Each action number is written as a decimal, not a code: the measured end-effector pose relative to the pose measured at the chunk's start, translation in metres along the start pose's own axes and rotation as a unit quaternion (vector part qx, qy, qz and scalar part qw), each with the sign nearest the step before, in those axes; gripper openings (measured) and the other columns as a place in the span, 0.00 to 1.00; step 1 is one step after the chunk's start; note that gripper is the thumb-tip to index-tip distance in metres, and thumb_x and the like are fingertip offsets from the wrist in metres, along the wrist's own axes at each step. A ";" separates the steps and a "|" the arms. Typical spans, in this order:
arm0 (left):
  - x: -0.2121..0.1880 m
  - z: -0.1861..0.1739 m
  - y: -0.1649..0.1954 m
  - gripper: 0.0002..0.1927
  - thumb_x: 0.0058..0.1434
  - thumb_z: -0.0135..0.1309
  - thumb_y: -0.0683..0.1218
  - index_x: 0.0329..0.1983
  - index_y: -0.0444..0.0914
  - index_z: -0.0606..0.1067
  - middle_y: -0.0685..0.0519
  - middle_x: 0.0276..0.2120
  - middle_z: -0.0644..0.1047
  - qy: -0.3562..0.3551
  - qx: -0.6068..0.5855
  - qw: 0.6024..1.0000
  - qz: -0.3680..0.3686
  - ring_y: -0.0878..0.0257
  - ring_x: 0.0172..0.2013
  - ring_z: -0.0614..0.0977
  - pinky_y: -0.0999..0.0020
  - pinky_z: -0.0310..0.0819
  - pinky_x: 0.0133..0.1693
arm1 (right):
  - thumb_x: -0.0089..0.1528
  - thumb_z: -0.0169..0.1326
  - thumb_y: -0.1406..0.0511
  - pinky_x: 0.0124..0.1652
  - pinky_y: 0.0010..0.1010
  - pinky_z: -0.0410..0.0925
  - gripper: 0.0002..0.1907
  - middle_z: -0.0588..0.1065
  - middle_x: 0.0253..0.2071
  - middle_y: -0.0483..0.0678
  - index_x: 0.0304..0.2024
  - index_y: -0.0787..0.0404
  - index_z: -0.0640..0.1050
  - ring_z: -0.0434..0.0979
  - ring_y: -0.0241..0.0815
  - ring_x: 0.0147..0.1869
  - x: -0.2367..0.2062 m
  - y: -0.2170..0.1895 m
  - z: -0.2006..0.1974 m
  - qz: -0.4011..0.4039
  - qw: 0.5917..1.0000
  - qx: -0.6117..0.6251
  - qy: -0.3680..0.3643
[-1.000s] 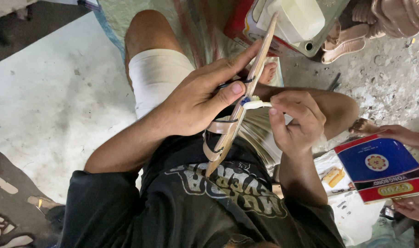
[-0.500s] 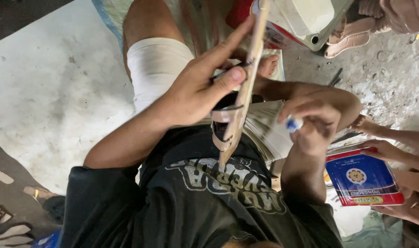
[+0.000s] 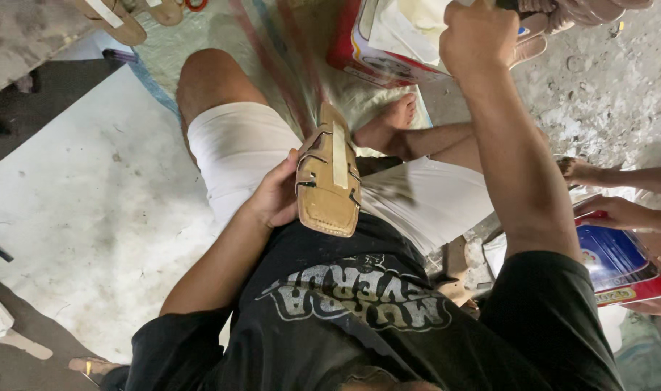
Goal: The person sits on the floor and uses a toothbrush to apply white paint to the straps of multiple beige sandals. They pick up each sandal, paint the straps, and place it back in a row.
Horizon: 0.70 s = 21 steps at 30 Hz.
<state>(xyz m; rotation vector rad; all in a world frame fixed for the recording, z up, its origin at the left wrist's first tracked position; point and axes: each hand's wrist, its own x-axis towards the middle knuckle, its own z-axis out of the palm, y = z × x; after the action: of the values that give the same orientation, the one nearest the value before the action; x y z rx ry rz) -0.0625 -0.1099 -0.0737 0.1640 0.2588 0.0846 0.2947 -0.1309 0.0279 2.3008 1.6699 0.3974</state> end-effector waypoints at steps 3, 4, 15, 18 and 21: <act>0.004 0.008 0.006 0.49 0.68 0.54 0.66 0.82 0.39 0.49 0.42 0.71 0.62 0.005 -0.050 0.999 -0.013 0.47 0.69 0.68 0.46 0.64 0.69 | 0.60 0.59 0.64 0.35 0.43 0.68 0.06 0.79 0.34 0.47 0.37 0.47 0.84 0.79 0.47 0.32 -0.028 0.016 -0.007 0.020 0.989 0.087 0.116; 0.004 0.011 0.010 0.50 0.68 0.55 0.66 0.82 0.37 0.48 0.41 0.72 0.61 0.004 -0.066 0.998 -0.017 0.47 0.70 0.67 0.46 0.64 0.69 | 0.60 0.57 0.66 0.34 0.40 0.68 0.07 0.80 0.36 0.47 0.39 0.50 0.84 0.78 0.45 0.32 -0.040 0.020 -0.010 0.027 0.987 0.121 0.105; 0.000 0.061 0.048 0.56 0.62 0.70 0.44 0.83 0.37 0.44 0.47 0.78 0.54 -0.012 0.412 0.879 0.238 0.56 0.76 0.58 0.61 0.48 0.76 | 0.68 0.59 0.74 0.34 0.21 0.65 0.07 0.80 0.44 0.49 0.49 0.66 0.80 0.74 0.31 0.35 -0.172 -0.060 -0.065 0.096 0.704 0.703 0.000; -0.006 0.069 0.048 0.56 0.62 0.72 0.44 0.82 0.36 0.46 0.47 0.80 0.52 -0.018 0.447 0.860 0.247 0.57 0.77 0.55 0.62 0.46 0.77 | 0.67 0.58 0.75 0.34 0.21 0.66 0.06 0.79 0.40 0.49 0.47 0.67 0.79 0.75 0.32 0.35 -0.184 -0.086 -0.072 0.108 0.650 0.753 -0.005; -0.009 0.073 0.046 0.56 0.61 0.73 0.45 0.81 0.36 0.47 0.47 0.80 0.52 -0.013 0.488 0.839 0.240 0.57 0.77 0.55 0.62 0.46 0.77 | 0.67 0.58 0.76 0.40 0.24 0.68 0.07 0.79 0.42 0.51 0.48 0.67 0.78 0.77 0.36 0.40 -0.182 -0.095 -0.075 0.078 0.694 0.714 0.043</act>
<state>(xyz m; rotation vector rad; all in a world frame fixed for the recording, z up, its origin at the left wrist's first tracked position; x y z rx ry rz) -0.0554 -0.0762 0.0060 1.2566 0.2072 0.4502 0.1296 -0.2716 0.0505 3.3579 2.1609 -1.3300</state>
